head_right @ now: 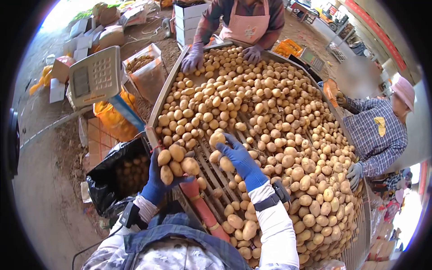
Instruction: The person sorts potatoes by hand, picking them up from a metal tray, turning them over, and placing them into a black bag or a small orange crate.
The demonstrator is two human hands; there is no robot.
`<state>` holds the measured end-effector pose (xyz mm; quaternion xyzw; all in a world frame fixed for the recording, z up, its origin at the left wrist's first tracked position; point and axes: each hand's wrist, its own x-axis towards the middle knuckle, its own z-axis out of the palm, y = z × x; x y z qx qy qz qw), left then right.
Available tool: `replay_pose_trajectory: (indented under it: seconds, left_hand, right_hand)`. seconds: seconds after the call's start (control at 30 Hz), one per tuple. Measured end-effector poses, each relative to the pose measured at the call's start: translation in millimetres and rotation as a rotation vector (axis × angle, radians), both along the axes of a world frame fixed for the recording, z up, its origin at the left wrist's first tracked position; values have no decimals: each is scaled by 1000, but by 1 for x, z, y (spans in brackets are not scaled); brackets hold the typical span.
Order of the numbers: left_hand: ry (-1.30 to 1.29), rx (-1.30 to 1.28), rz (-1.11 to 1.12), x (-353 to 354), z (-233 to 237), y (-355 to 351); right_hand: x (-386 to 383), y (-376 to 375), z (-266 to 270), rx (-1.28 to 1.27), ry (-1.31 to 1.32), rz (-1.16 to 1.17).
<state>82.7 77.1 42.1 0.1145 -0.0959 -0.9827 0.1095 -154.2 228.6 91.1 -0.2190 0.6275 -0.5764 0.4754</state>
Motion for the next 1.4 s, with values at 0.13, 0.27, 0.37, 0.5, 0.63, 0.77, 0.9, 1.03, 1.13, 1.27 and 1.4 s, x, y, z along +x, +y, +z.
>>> replay_pose_trajectory:
  seconds: [0.13, 0.27, 0.37, 0.5, 0.63, 0.77, 0.9, 1.03, 1.13, 1.27, 1.4]
  left_hand:
    - [91, 60, 10, 3, 15, 0]
    - [-110, -212, 127, 11, 14, 11]
    - [46, 53, 129, 16, 10, 12]
    - [65, 99, 151, 27, 6, 14]
    - [168, 179, 134, 45, 1, 6]
    - [122, 181, 152, 60, -10, -2]
    - [61, 204, 211, 92, -15, -8]
    - [-16, 184, 270, 143, -31, -14]
    - [-8, 288, 325, 181, -39, -19]
    - [-209, 213, 414, 225, -77, -48]
    - [-612, -143, 324, 268, -77, -78]
  right_hand:
    - [36, -4, 7, -59, 76, 72]
    - [61, -16, 29, -90, 476, 250]
    - [83, -29, 59, -5, 819, 403]
    - [99, -38, 59, 93, 992, 483]
    - [95, -52, 29, -143, 510, 376]
    - [101, -56, 26, 20, -186, 142]
    - [134, -71, 10, 86, -265, 127]
    - [172, -96, -9, 72, -302, 339]
    - [201, -121, -41, 137, -253, 457]
    - [232, -162, -81, 166, -314, 542]
    - [245, -180, -68, 259, -183, 598]
